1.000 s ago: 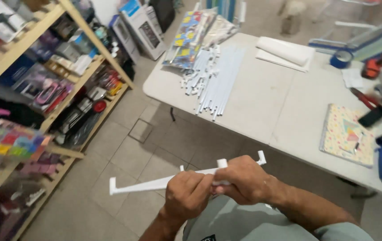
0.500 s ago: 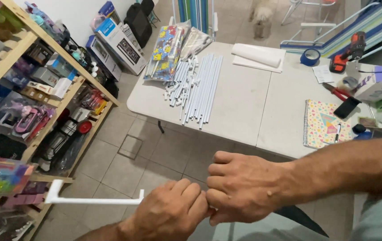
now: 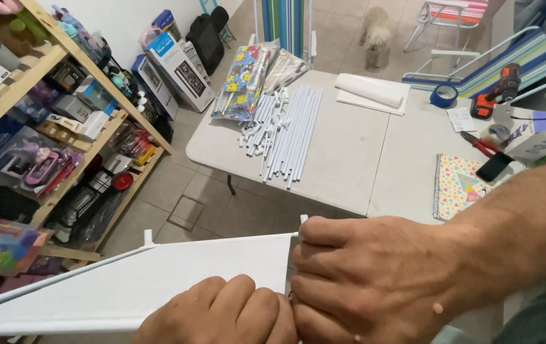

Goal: The person assembles a white plastic frame by connecting rods and joints. They then attach a white fabric sheet to the frame, folding and securing it into place.

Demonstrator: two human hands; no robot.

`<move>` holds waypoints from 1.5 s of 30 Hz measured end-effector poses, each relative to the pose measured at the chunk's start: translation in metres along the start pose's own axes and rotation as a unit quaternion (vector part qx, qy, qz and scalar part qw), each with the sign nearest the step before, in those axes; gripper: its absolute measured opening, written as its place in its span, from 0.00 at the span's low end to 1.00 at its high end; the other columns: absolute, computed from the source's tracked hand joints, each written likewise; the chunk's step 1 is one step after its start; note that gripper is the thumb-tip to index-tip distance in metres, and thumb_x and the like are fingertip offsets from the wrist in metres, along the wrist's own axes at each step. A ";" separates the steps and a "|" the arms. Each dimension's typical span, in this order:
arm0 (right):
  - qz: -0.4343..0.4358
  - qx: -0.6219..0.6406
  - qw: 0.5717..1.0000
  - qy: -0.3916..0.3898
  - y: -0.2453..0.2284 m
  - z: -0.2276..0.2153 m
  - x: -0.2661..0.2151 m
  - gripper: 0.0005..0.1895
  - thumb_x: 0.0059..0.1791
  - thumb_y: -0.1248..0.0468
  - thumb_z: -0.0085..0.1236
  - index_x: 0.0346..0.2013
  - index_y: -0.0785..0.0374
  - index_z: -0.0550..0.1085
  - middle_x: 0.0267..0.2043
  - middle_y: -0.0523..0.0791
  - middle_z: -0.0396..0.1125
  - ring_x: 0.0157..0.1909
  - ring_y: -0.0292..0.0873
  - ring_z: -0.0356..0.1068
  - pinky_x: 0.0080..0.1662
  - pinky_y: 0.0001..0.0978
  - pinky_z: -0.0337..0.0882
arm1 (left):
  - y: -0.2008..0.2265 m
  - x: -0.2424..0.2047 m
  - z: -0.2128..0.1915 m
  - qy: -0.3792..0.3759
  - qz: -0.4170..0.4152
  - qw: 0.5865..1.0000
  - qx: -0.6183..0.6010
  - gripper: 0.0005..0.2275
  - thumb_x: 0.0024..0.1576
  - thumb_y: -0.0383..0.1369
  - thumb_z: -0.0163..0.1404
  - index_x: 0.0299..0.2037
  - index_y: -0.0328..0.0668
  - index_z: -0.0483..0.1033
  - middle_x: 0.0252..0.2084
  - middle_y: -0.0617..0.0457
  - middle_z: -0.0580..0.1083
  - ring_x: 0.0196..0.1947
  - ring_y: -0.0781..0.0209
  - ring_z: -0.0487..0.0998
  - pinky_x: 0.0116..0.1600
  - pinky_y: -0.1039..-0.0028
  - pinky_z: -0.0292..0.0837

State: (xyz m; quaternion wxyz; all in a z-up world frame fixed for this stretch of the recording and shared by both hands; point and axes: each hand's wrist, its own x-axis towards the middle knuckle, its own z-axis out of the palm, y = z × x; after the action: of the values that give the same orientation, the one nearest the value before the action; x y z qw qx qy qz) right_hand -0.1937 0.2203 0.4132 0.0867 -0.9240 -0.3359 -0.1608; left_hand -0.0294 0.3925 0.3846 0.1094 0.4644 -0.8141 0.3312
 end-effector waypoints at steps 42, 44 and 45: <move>0.610 0.331 0.613 0.376 0.226 0.091 -0.156 0.15 0.63 0.55 0.44 0.38 0.59 0.71 0.17 0.44 0.60 0.12 0.35 0.55 0.16 0.26 0.51 | 0.007 -0.091 0.057 -0.039 -0.098 0.912 -0.395 0.40 0.67 0.61 0.12 0.55 0.30 0.68 0.47 0.38 0.80 0.54 0.42 0.80 0.75 0.44 0.47; 0.624 0.375 0.543 0.419 0.222 0.116 -0.174 0.13 0.61 0.55 0.44 0.38 0.58 0.71 0.18 0.43 0.61 0.18 0.38 0.63 0.19 0.25 0.58 | 0.006 -0.095 0.052 0.038 -0.118 0.904 -0.410 0.23 0.69 0.48 0.33 0.53 0.33 0.69 0.45 0.41 0.81 0.51 0.44 0.83 0.70 0.42 0.62; 0.624 0.375 0.541 0.421 0.221 0.143 -0.185 0.13 0.61 0.55 0.44 0.38 0.58 0.71 0.18 0.43 0.61 0.18 0.38 0.63 0.19 0.25 0.58 | 0.003 -0.094 0.055 0.036 -0.116 0.904 -0.410 0.23 0.69 0.48 0.33 0.53 0.33 0.69 0.45 0.41 0.81 0.51 0.44 0.83 0.70 0.42 0.62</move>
State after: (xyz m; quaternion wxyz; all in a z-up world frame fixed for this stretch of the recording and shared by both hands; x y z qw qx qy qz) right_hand -0.1496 -0.0191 0.2024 0.6353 -0.6096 0.3707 -0.2957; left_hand 0.0263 0.4227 0.2952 0.3569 0.4576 -0.8139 -0.0304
